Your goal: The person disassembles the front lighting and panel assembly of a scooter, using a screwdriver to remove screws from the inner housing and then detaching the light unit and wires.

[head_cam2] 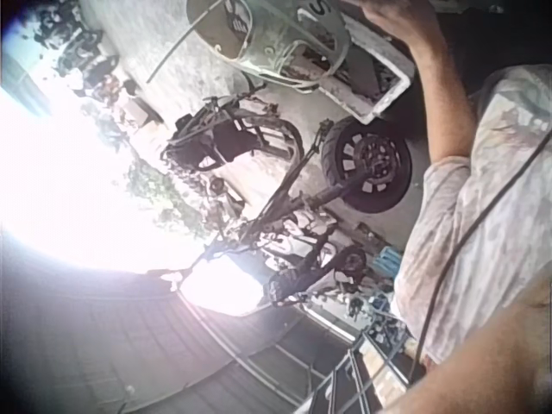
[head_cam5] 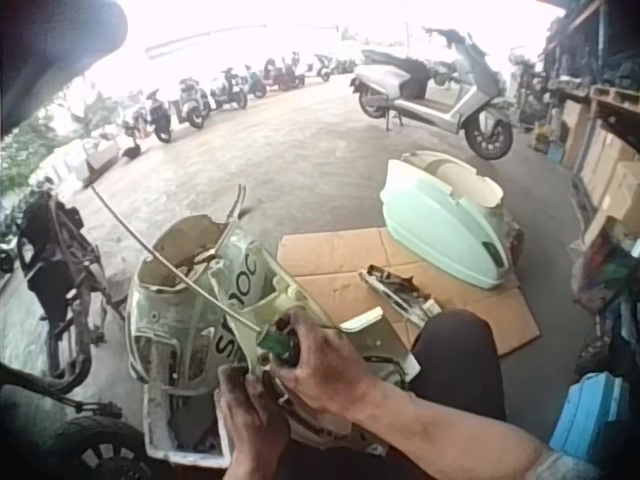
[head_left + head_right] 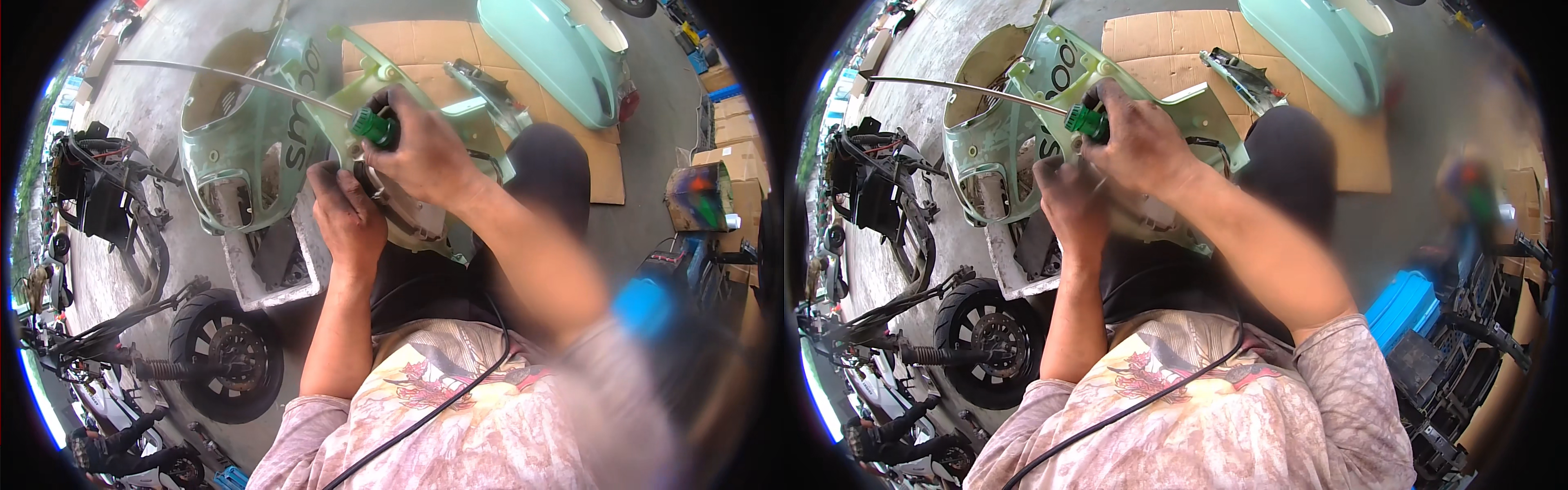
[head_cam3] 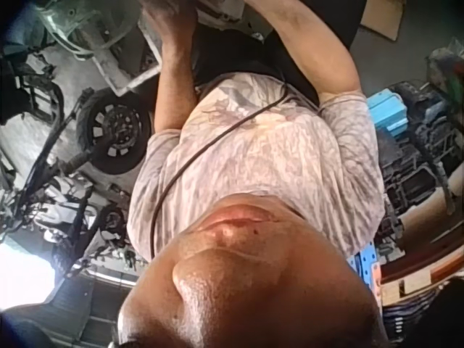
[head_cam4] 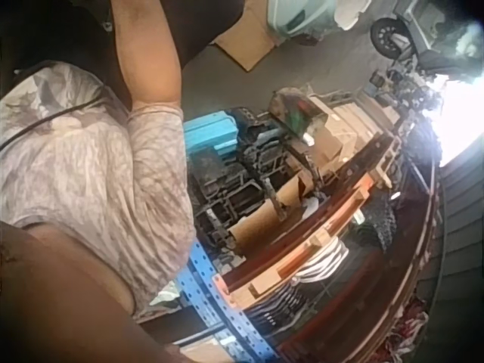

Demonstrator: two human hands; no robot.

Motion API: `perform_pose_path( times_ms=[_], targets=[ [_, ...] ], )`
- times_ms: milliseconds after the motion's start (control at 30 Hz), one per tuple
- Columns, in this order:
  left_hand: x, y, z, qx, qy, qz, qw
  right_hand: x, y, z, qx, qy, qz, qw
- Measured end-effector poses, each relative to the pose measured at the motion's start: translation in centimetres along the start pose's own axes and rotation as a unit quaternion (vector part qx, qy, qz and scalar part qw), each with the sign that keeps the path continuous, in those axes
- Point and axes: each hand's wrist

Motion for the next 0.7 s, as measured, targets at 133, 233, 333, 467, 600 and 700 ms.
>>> perform_pose_path(
  times_ms=[133, 233, 333, 467, 600, 700],
  targets=[
    [-0.3, -0.3, -0.5, -0.025, 0.004, 0.003, 1.000, -0.2, 0.5, 0.2, -0.008, 0.004, -0.035, 0.999],
    [-0.5, -0.1, 0.0, -0.023, 0.000, -0.010, 1.000, -3.0, 1.8, 1.2, -0.010, 0.022, -0.104, 0.994],
    [-0.9, 0.0, 0.3, -0.073, 0.013, -0.023, 0.997, -7.9, 3.7, 2.5, 0.062, 0.025, -0.155, 0.986],
    [-0.8, 0.2, 0.6, -0.075, 0.008, -0.040, 0.996, -12.1, 6.5, -0.5, 0.177, 0.128, -0.198, 0.955],
    [-0.6, 0.2, 2.9, -0.109, 0.040, -0.050, 0.992, -12.1, 8.4, -2.5, 0.212, 0.072, -0.152, 0.963],
    [-0.3, -0.5, 5.4, -0.132, 0.102, -0.043, 0.985, -11.5, 8.8, -3.6, 0.235, 0.070, -0.127, 0.961]
  ],
)
Point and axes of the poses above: each hand's wrist, its own y-axis away from the middle knuckle, its own x-axis out of the palm, z = x × y, and after that the axes turned 1 degree about x, right-handed
